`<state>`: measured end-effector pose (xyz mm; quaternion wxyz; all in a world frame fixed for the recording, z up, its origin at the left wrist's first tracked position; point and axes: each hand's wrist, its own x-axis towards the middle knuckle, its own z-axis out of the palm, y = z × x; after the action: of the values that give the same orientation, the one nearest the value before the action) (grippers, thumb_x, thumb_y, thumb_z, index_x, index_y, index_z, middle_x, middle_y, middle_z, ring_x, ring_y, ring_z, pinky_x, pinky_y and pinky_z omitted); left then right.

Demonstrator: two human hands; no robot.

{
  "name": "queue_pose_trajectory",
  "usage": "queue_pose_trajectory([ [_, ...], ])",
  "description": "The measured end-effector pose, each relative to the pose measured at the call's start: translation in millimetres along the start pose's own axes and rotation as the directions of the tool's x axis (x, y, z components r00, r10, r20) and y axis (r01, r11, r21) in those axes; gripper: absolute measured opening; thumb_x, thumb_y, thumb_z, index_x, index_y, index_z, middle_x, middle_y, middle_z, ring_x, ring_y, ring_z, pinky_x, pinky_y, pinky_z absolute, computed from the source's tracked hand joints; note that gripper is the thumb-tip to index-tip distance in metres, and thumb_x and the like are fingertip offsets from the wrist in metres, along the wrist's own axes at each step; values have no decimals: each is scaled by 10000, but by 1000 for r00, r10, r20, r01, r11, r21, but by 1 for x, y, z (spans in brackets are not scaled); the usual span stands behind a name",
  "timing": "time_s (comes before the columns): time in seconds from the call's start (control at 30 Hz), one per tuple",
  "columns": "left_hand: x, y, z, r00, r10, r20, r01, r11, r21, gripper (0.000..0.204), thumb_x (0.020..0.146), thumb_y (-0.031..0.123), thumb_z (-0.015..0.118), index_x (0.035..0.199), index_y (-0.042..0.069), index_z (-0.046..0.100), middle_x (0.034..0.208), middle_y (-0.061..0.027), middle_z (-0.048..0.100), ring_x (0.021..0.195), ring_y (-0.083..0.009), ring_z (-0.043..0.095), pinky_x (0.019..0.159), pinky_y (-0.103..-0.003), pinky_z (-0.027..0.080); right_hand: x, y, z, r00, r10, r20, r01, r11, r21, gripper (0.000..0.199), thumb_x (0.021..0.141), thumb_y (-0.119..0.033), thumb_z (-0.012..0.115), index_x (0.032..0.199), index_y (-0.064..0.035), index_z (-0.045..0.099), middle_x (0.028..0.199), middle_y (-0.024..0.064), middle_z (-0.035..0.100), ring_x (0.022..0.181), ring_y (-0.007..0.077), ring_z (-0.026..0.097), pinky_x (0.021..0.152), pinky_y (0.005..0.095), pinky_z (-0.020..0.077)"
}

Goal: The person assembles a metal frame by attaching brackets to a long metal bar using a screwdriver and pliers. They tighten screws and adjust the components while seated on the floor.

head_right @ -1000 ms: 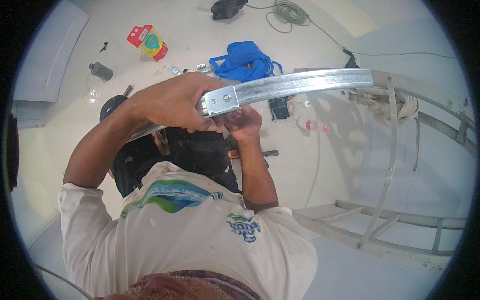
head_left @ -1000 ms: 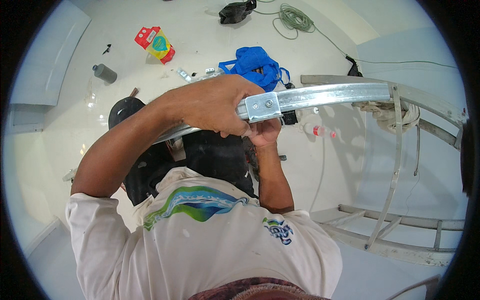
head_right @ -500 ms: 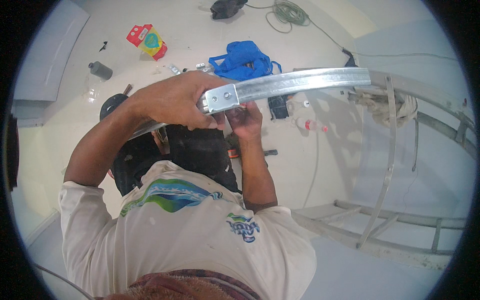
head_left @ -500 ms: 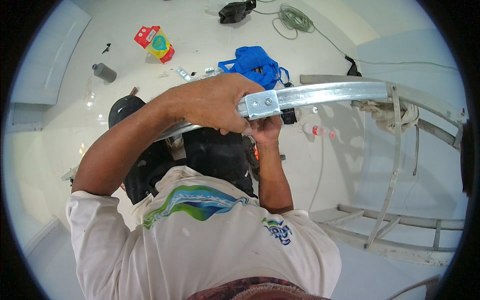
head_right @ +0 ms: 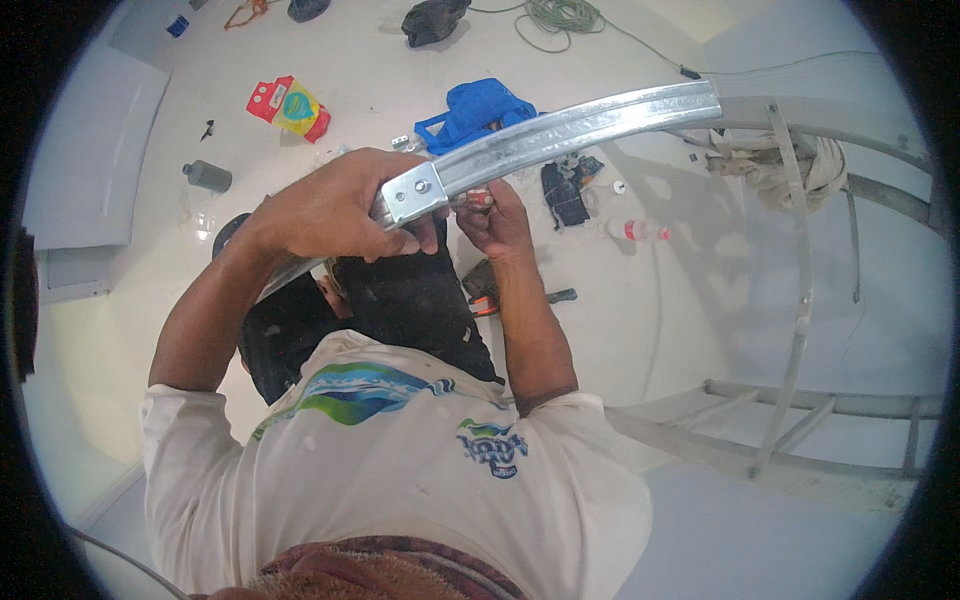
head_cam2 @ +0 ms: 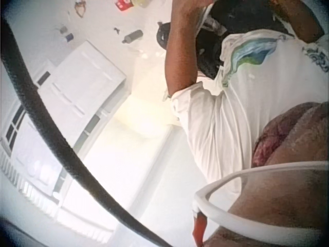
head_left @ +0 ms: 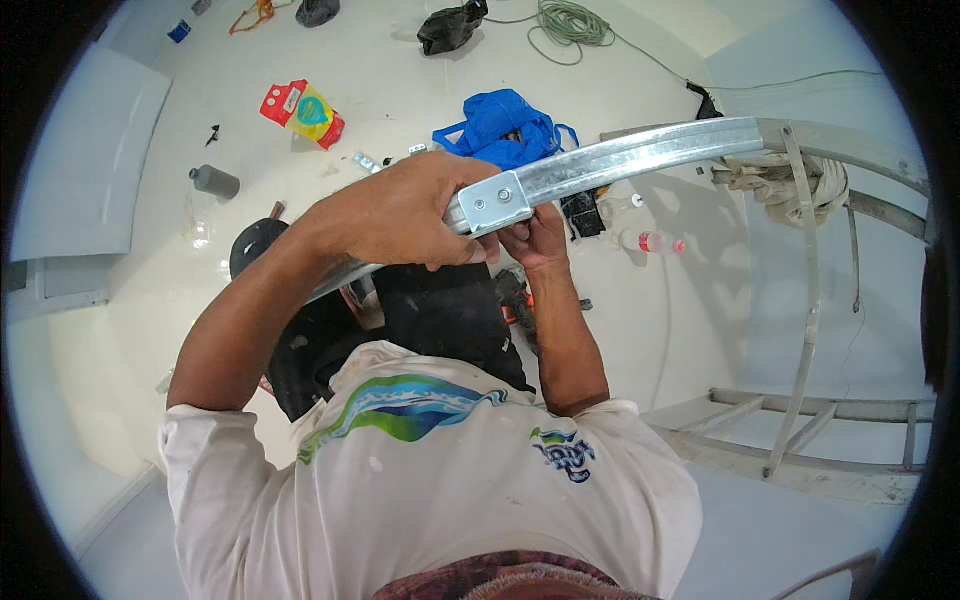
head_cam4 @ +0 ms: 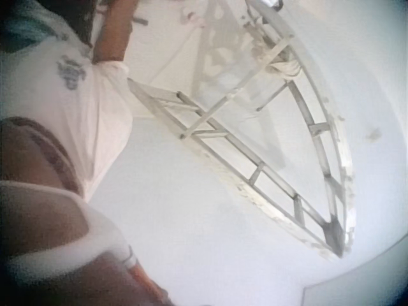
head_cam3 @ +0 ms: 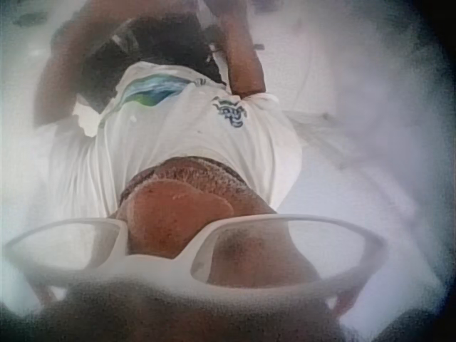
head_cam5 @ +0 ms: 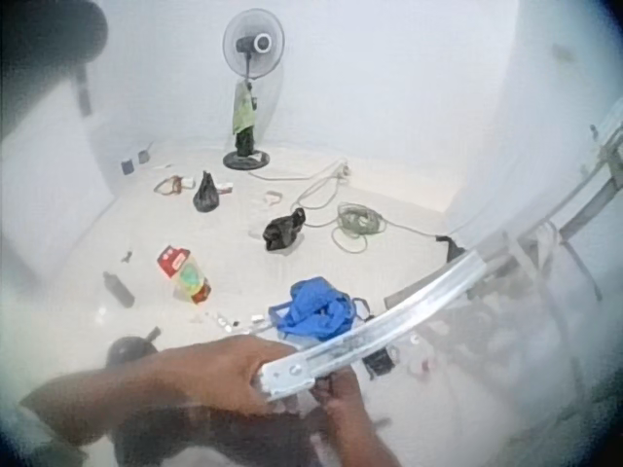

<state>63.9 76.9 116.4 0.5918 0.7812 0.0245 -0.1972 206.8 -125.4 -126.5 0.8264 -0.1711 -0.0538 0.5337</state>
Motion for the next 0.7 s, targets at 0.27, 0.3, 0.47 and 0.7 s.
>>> queue_pose_trajectory([
  [0.27,1,-5,3,999,24,-22,-23,999,33,557,801,137,818,1334,16,709,1071,-133,818,950,-210,807,829,-342,650,3,14,34,994,-3,-112,14,996,93,480,1053,-244,572,1437,43,560,1189,163,727,910,197,744,688,293,625],
  [0.3,3,-3,1,1000,20,-6,-20,998,56,570,798,142,825,1342,21,703,1070,-133,817,953,-209,807,834,-341,649,4,8,11,995,-17,102,4,992,130,511,1036,-231,594,1461,49,541,1234,172,719,978,213,751,736,309,640],
  [0.47,1,-10,-3,999,40,2,-40,996,-74,648,763,157,863,1369,44,666,1030,-120,802,939,-183,791,817,-328,643,14,10,-16,969,-100,227,80,992,98,582,971,-203,678,1469,60,529,1269,190,715,1129,266,753,906,388,659],
  [0.7,-1,-21,-11,998,60,16,-52,955,-292,724,707,143,903,1365,23,625,1021,-119,780,901,-167,761,773,-302,629,18,11,-4,974,-138,181,120,987,112,552,955,-185,669,1448,37,557,1286,202,719,1113,305,760,898,433,649],
])
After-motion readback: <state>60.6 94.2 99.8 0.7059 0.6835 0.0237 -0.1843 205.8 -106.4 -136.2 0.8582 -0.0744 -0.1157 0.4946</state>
